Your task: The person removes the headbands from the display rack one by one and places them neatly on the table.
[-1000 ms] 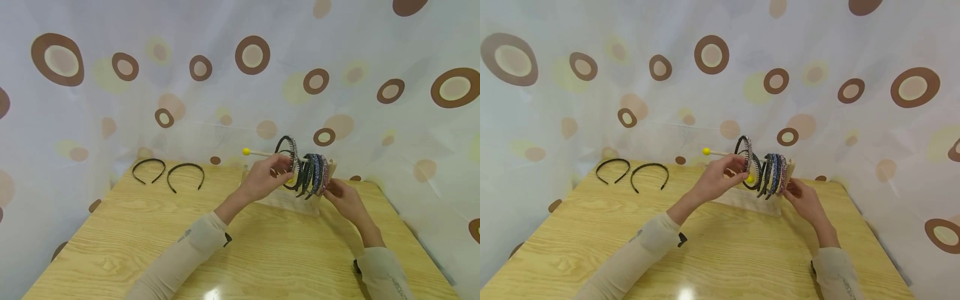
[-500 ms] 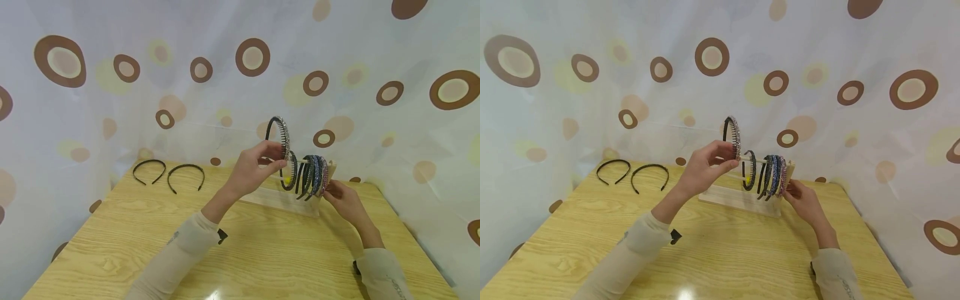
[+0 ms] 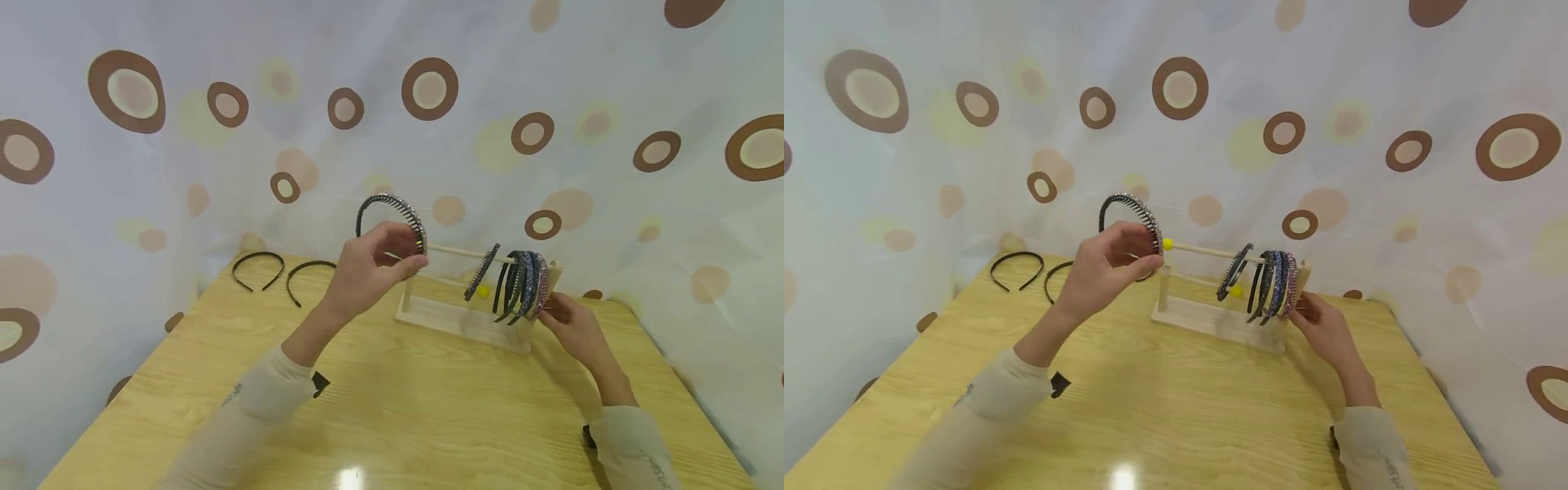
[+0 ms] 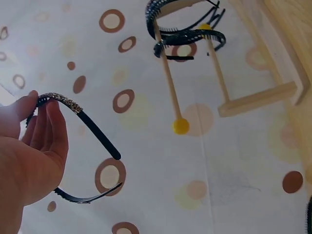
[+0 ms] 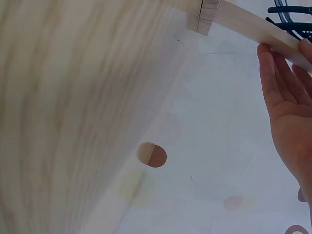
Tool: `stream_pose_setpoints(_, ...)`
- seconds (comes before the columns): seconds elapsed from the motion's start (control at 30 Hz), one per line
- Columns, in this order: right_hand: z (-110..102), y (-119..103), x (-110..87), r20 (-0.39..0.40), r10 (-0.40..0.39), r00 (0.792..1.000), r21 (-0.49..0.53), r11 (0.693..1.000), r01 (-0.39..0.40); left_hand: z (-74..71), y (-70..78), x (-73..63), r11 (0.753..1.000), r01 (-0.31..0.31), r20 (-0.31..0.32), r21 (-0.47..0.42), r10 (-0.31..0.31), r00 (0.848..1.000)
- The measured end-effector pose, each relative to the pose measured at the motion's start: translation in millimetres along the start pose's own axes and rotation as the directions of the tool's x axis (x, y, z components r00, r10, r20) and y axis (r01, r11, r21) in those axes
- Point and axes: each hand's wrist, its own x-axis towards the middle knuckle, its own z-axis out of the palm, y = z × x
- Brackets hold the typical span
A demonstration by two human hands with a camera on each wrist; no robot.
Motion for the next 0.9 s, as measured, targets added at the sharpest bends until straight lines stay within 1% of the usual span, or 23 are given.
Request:
stream_pose_setpoints(0.1,0.2,-1.7,1.5,0.001,-0.004,1.0,0.008,1.0,0.004,-21.2,-6.1,-11.5,0.996,0.064,-0.021,0.056,-0.063,0.998)
stream_pose_setpoints(0.17,0.2,-2.7,0.4,0.002,-0.007,1.0,0.009,1.0,0.007,-35.9,-12.8,-21.0,0.987,0.134,-0.038,0.09,-0.131,0.991)
stream_pose_setpoints(0.2,0.3,-3.0,-0.3,0.002,-0.008,1.0,0.008,1.0,0.007,-43.5,-17.3,-25.9,0.978,0.177,-0.05,0.107,-0.173,0.984)
stream_pose_setpoints(0.23,0.3,-3.1,-1.2,0.001,-0.008,1.0,0.003,1.0,0.008,-51.4,-22.7,-30.8,0.968,0.224,-0.065,0.111,-0.218,0.974)
stream_pose_setpoints(0.27,0.2,-3.2,-2.0,0.002,-0.007,1.0,-0.001,1.0,0.007,-59.3,-28.8,-35.4,0.956,0.272,-0.085,0.111,-0.263,0.961)
stream_pose_setpoints(0.3,0.0,-3.4,-3.0,0.003,-0.006,1.0,-0.006,1.0,0.006,-67.3,-35.2,-39.8,0.942,0.32,-0.107,0.106,-0.309,0.945)
stream_pose_setpoints(0.33,0.2,-2.9,-3.3,0.003,-0.006,1.0,-0.008,1.0,0.006,-75.3,-41.3,-43.9,0.926,0.365,-0.131,0.096,-0.352,0.927)
stream_pose_setpoints(0.4,0.1,-2.8,-3.3,0.003,-0.008,1.0,-0.012,1.0,0.008,-91.7,-55.2,-51.8,0.891,0.45,-0.189,0.064,-0.431,0.882)
stream_pose_setpoints(0.43,-0.1,-2.7,-3.1,0.004,-0.01,1.0,-0.014,1.0,0.01,-99.6,-61.8,-55.6,0.873,0.487,-0.219,0.035,-0.469,0.856)
stream_pose_setpoints(0.5,-0.2,-2.2,-2.2,0.005,-0.013,1.0,-0.015,1.0,0.014,-113.6,-72.5,-62.5,0.83,0.557,-0.274,-0.007,-0.538,0.798)
stream_pose_setpoints(0.53,-0.1,-2.1,-1.6,0.008,-0.013,1.0,-0.015,1.0,0.013,-118.9,-72.9,-65.7,0.809,0.587,-0.299,-0.025,-0.566,0.768)
stream_pose_setpoints(0.6,0.3,-1.8,-0.5,0.012,-0.01,1.0,-0.019,1.0,0.01,-129.8,-82.3,-74.6,0.772,0.634,-0.35,-0.044,-0.606,0.714)
stream_pose_setpoints(0.63,0.9,-1.6,0.2,0.016,-0.01,1.0,-0.019,1.0,0.011,-134.4,-86.0,-78.5,0.757,0.651,-0.372,-0.055,-0.621,0.69)
stream_pose_setpoints(0.67,1.4,-1.5,1.0,0.02,-0.01,1.0,-0.019,1.0,0.011,-138.5,-89.0,-82.1,0.744,0.666,-0.393,-0.056,-0.63,0.67)
stream_pose_setpoints(0.73,2.0,-1.5,1.6,0.026,-0.01,1.0,-0.018,1.0,0.01,-145.0,-95.4,-89.0,0.726,0.685,-0.431,-0.065,-0.64,0.636)
stream_pose_setpoints(0.77,2.2,-1.4,1.4,0.026,-0.011,1.0,-0.018,1.0,0.012,-148.6,-102.8,-92.4,0.718,0.692,-0.449,-0.071,-0.643,0.621)
stream_pose_setpoints(0.87,2.5,-2.5,1.4,0.024,-0.015,1.0,-0.021,1.0,0.016,-155.8,-109.3,-98.9,0.693,0.713,-0.487,-0.106,-0.661,0.571)
stream_pose_setpoints(0.9,3.2,-2.7,1.7,0.025,-0.017,1.0,-0.021,1.0,0.018,-158.3,-111.0,-101.9,0.679,0.725,-0.498,-0.115,-0.671,0.549)
